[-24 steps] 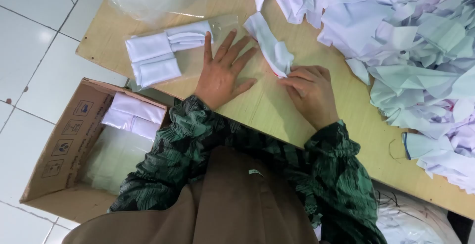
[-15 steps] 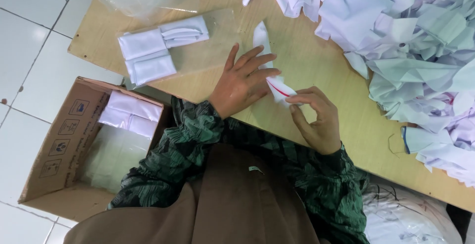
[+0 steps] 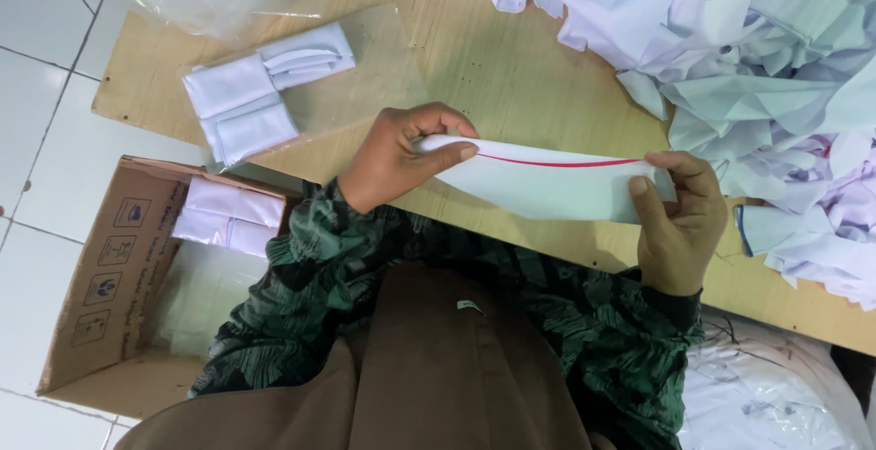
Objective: Folding small white fabric pieces and placing them into plastic bags, then into a cardboard box.
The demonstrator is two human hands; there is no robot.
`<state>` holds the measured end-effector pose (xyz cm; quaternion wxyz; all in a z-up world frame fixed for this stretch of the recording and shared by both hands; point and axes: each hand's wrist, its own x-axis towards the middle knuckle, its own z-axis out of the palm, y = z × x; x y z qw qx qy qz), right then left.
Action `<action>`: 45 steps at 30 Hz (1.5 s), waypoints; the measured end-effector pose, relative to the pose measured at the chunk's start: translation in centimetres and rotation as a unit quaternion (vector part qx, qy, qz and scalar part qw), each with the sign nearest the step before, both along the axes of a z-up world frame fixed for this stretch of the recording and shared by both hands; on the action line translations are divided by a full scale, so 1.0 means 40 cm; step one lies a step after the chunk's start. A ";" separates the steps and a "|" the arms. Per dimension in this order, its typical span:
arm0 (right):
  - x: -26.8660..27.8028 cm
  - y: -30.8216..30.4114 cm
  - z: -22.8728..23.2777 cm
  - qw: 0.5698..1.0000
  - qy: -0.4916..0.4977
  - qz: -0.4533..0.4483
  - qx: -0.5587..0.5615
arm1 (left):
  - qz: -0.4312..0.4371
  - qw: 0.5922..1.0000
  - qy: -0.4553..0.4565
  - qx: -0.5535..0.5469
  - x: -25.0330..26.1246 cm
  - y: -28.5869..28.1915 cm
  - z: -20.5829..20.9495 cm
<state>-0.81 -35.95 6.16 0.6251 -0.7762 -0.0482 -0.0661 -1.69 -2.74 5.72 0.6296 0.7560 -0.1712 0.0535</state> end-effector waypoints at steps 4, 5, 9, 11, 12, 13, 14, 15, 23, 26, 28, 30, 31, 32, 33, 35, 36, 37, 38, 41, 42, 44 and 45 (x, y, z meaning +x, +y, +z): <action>0.026 0.011 0.023 0.989 0.064 0.001 -0.134 | 0.017 0.992 0.089 0.087 -0.011 0.038 0.026; 0.040 0.008 0.005 0.989 0.039 0.036 -0.140 | 0.046 0.987 0.053 0.142 -0.006 0.046 0.004; 0.055 0.016 -0.049 0.977 0.005 0.068 -0.203 | 0.116 0.935 -0.018 0.334 0.005 0.047 -0.038; 0.058 0.014 -0.049 0.975 -0.003 0.070 -0.212 | 0.131 0.931 -0.030 0.339 0.002 0.041 -0.044; 0.060 0.013 -0.048 0.973 -0.011 0.070 -0.220 | 0.145 0.926 -0.043 0.345 0.002 0.038 -0.045; 0.062 0.010 -0.050 0.973 -0.010 0.069 -0.221 | 0.144 0.927 -0.042 0.344 0.002 0.037 -0.054; 0.064 0.006 -0.051 0.967 -0.020 0.070 -0.242 | 0.158 0.921 -0.050 0.352 0.003 0.035 -0.062; 0.075 0.006 -0.051 0.962 -0.035 0.071 -0.262 | 0.174 0.914 -0.060 0.361 0.011 0.037 -0.067; 0.102 0.040 -0.028 0.953 -0.063 0.103 -0.279 | 0.265 0.847 -0.097 0.451 -0.032 0.075 -0.073; 0.115 0.071 -0.020 0.938 -0.100 0.128 -0.305 | 0.306 0.819 -0.128 0.468 -0.041 0.061 -0.051; 0.128 0.101 -0.006 0.932 -0.122 0.136 -0.315 | 0.323 0.808 -0.143 0.472 -0.031 0.041 -0.030; 0.137 0.137 0.017 0.903 -0.181 0.159 -0.355 | 0.257 0.856 -0.156 0.421 -0.018 0.015 -0.015; 0.151 0.146 0.011 0.903 -0.183 0.159 -0.355 | 0.259 0.856 -0.157 0.420 -0.010 -0.004 -0.021; 0.165 0.155 0.005 0.891 -0.204 0.176 -0.366 | 0.208 0.868 -0.167 0.419 -0.003 -0.022 -0.026; 0.181 0.166 0.001 0.878 -0.226 0.192 -0.377 | 0.158 0.878 -0.178 0.416 0.006 -0.040 -0.031; 0.211 0.196 -0.013 0.873 -0.232 0.205 -0.376 | 0.129 0.881 -0.171 0.422 0.026 -0.075 -0.099; 0.226 0.211 -0.020 0.869 -0.236 0.218 -0.375 | 0.096 0.884 -0.162 0.428 0.036 -0.093 -0.133; 0.241 0.229 -0.031 0.868 -0.240 0.220 -0.375 | 0.100 0.883 -0.163 0.428 0.040 -0.098 -0.142; 0.255 0.248 -0.042 0.862 -0.248 0.222 -0.382 | 0.086 0.881 -0.143 0.442 0.044 -0.104 -0.150; 0.298 0.291 -0.069 0.849 -0.265 0.218 -0.401 | 0.069 0.881 -0.111 0.455 0.048 -0.103 -0.145; 0.311 0.305 -0.077 0.843 -0.272 0.213 -0.412 | 0.066 0.883 -0.099 0.454 0.046 -0.100 -0.138; 0.340 0.322 -0.083 0.849 -0.275 0.206 -0.401 | 0.068 0.881 -0.103 0.457 0.045 -0.101 -0.142; 0.355 0.330 -0.085 0.855 -0.275 0.197 -0.392 | 0.065 0.879 -0.108 0.459 0.044 -0.102 -0.144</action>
